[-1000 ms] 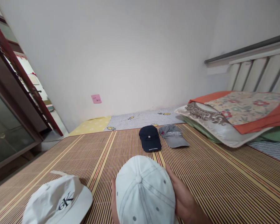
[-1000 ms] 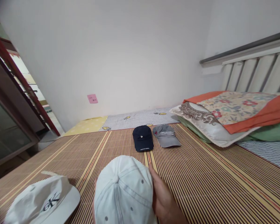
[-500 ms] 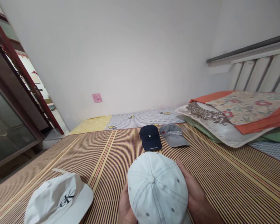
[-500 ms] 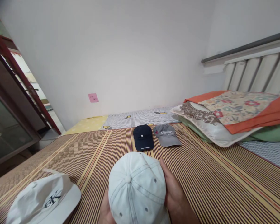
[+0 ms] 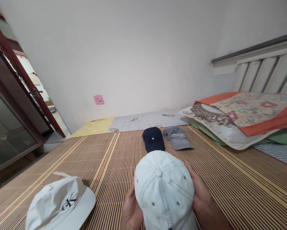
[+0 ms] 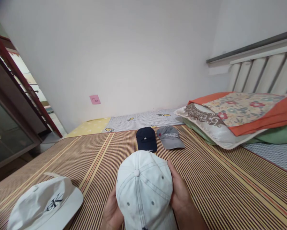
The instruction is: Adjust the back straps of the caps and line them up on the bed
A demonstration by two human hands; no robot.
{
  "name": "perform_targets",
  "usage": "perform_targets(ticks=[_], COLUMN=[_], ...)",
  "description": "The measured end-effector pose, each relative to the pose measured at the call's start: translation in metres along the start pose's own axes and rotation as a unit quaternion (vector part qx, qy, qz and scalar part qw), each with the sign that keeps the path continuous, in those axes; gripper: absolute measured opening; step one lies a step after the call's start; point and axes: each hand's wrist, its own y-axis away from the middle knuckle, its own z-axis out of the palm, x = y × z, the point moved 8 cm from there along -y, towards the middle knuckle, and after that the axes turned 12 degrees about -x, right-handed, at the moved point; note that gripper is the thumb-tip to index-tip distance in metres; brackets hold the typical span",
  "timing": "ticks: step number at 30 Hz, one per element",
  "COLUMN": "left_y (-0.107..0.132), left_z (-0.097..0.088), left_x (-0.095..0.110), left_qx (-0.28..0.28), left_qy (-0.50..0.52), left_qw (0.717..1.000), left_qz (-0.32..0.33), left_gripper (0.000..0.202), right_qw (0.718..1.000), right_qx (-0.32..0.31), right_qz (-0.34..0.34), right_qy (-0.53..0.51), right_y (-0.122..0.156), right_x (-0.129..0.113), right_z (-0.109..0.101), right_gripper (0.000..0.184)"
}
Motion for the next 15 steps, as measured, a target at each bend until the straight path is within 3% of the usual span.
perform_targets(ticks=[4, 8, 11, 15], left_y=[0.001, -0.002, -0.006, 0.001], left_z=[-0.004, -0.012, -0.020, -0.036], left_x=[0.000, -0.011, -0.031, -0.070], left_qx=[0.023, 0.052, 0.079, 0.111], left_qy=[-0.010, -0.013, -0.006, 0.011], left_qw=[1.000, 0.998, 0.997, 0.994], left_qz=[0.016, 0.023, 0.009, -0.011], left_gripper=[0.063, 0.061, 0.056, 0.050], right_qw=[0.999, 0.994, 0.985, 0.959], right_qx=[0.006, 0.008, 0.026, 0.135], right_qz=[-0.021, -0.079, -0.150, -0.239], right_qy=[0.037, 0.074, 0.080, 0.065], right_y=[0.004, 0.013, 0.024, 0.048], right_x=[-0.007, -0.032, -0.058, -0.092], right_z=[-0.001, -0.001, 0.001, -0.006], right_gripper=[0.049, 0.047, 0.040, 0.035])
